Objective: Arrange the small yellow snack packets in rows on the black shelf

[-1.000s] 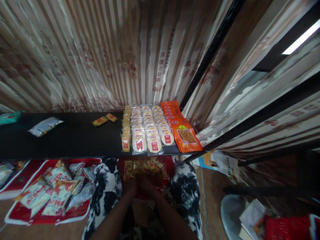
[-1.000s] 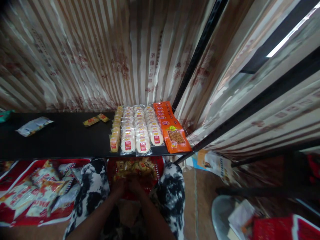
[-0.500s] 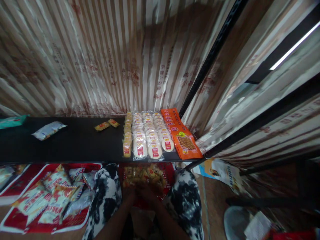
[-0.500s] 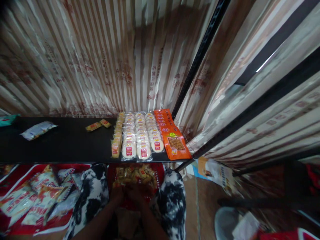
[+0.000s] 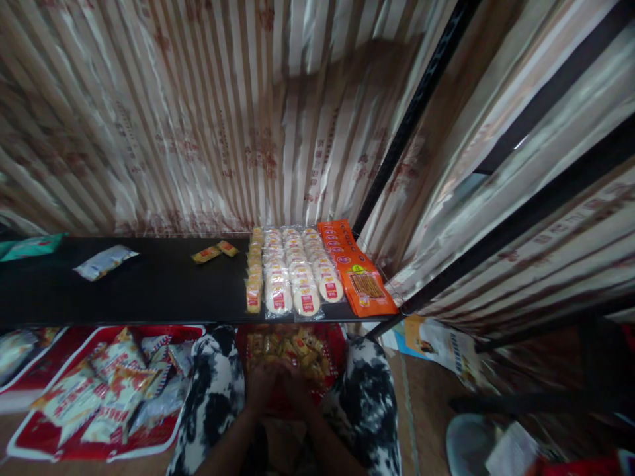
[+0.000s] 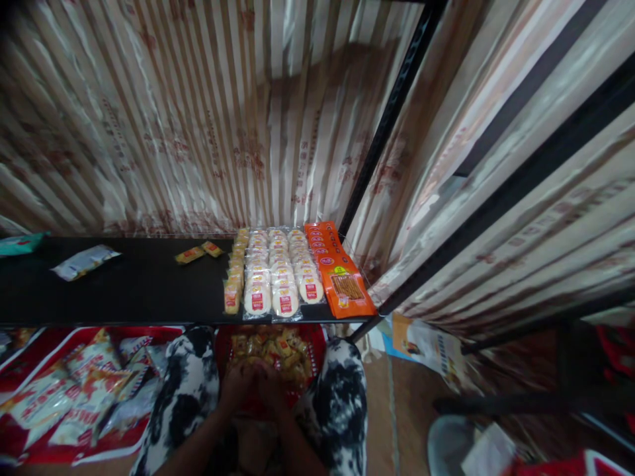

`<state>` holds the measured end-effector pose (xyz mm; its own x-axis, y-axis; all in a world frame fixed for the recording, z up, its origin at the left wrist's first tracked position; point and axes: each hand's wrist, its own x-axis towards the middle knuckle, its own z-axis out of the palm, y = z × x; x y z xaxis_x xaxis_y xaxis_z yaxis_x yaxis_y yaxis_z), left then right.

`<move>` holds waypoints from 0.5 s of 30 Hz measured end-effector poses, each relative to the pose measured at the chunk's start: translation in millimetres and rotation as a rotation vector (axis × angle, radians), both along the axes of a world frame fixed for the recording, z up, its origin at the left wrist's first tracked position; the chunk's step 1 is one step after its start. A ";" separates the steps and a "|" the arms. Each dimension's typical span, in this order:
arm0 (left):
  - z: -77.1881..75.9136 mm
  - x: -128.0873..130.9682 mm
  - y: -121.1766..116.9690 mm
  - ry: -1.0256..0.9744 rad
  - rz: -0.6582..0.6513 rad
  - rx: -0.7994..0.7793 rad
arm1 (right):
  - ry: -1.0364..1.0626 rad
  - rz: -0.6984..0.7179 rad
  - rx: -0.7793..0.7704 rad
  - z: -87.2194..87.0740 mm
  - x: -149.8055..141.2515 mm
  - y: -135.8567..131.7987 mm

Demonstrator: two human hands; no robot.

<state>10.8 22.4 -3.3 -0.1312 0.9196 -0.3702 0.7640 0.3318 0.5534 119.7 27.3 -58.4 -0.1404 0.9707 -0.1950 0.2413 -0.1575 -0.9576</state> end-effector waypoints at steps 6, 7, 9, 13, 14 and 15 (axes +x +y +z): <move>-3.7 -3.1 2.3 -0.214 0.112 0.107 | -0.005 -0.122 0.102 1.4 4.9 -2.1; -5.2 -3.7 3.1 -0.286 0.140 0.128 | -0.017 -0.138 0.130 2.3 6.5 -1.6; -7.9 -5.0 4.7 -0.425 0.199 0.160 | -0.035 -0.185 0.170 5.0 9.2 -0.5; -8.8 -7.8 5.4 -0.598 0.336 0.213 | 0.024 -0.241 0.150 13.9 9.9 -0.8; -8.0 -8.2 5.0 -0.646 0.378 0.229 | 0.072 -0.236 0.121 16.3 9.0 -1.4; -7.0 -8.3 4.5 -0.687 0.423 0.228 | 0.122 -0.228 0.090 18.4 7.8 -2.1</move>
